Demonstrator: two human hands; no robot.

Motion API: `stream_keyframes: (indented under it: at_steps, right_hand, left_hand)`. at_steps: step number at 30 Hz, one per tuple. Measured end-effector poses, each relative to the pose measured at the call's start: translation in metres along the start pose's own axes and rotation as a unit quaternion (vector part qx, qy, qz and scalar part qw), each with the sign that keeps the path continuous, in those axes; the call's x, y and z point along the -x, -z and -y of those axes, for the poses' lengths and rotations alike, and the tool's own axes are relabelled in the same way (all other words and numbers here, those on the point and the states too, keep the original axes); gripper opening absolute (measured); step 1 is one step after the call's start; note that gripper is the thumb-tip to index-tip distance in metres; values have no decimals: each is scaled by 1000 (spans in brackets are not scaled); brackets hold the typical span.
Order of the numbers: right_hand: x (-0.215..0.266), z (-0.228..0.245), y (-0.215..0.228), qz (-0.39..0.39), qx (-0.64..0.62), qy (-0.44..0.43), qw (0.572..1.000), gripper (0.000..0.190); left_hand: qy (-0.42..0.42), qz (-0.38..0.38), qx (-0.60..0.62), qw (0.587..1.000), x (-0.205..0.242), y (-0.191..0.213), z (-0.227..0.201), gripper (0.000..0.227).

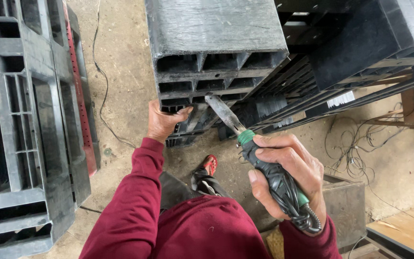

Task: The person uses a heated cutting tool to slice through the side of a black plastic crate. They hold the crate steady with one hand while guiding the tool along the plastic structure to separate a section.

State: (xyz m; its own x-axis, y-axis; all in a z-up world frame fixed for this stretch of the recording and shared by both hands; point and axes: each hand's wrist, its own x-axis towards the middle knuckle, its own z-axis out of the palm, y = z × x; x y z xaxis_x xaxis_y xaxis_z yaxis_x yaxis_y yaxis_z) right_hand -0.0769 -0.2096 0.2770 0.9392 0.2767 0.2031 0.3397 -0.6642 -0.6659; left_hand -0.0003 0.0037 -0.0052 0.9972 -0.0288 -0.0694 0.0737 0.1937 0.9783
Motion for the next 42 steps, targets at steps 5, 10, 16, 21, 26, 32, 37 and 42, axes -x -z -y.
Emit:
stream_keyframes:
  at_steps: [5,10,16,21,26,32,37,42]
  right_hand:
    - [0,1,-2,-4,7,9,1000,28]
    - [-6,-2,-3,2,-22,12,1000,29]
    - [-7,-5,-3,4,-34,24,999,27]
    - [-7,-9,-4,1,-45,31,999,28]
    - [-5,-5,-6,-6,-48,11,999,27]
    - [-6,2,-3,5,-33,15,999,28]
    - [-5,15,-2,17,-17,-10,1000,28]
    - [-6,21,-6,9,-18,-21,1000,28]
  left_hand:
    - [-3,1,0,1000,-1,1,-1,12]
    - [-22,-4,-36,999,-1,0,0,15]
    - [-10,2,-9,1000,-2,1,4,14]
    - [-10,0,-5,1000,-1,1,4,15]
    - [-8,5,-29,1000,-2,2,2,13]
    - [-12,9,-21,1000,-3,2,1,13]
    - [-18,9,7,1000,-2,2,-2,12]
    - [-10,13,-12,1000,-3,3,3,14]
